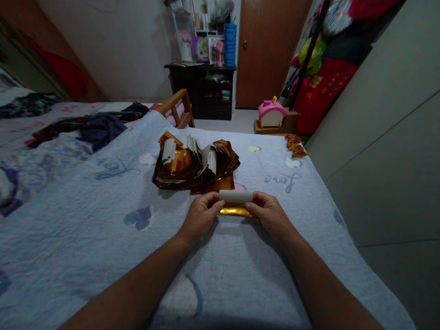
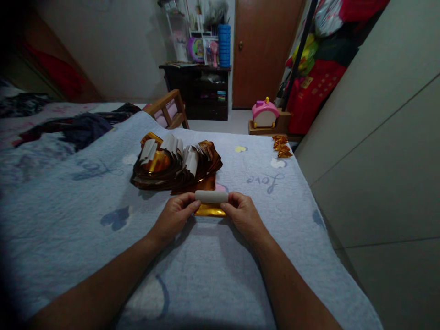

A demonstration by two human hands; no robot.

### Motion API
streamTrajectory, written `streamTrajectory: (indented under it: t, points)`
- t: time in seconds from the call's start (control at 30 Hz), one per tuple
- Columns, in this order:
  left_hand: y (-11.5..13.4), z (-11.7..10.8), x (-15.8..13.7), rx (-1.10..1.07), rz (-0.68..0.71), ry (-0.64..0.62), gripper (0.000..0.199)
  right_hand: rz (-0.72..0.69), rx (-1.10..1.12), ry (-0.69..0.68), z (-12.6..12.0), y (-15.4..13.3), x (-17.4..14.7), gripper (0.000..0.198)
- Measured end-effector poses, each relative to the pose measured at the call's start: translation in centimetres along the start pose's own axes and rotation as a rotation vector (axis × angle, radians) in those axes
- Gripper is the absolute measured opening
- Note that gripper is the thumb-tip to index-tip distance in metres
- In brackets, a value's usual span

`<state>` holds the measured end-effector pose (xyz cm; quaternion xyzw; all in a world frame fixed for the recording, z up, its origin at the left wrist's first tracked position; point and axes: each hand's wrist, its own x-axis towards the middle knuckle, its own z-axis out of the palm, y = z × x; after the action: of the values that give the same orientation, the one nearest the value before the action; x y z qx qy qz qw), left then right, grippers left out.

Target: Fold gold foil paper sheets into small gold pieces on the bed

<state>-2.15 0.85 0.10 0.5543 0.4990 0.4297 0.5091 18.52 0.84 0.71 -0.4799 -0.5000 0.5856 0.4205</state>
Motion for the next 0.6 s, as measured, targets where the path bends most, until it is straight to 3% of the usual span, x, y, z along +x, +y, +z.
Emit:
streamTrajectory:
  t: [0.3,0.6]
  points:
    - [0.1,0.3,0.1,0.118,0.000,-0.003,0.024,-0.016,-0.127,0.044,0.1,0.8,0.3,0.019]
    - [-0.3,0.6,0.1,0.452,0.062,0.022,0.013,-0.114,-0.742,0.170,1.0,0.8,0.2,0.011]
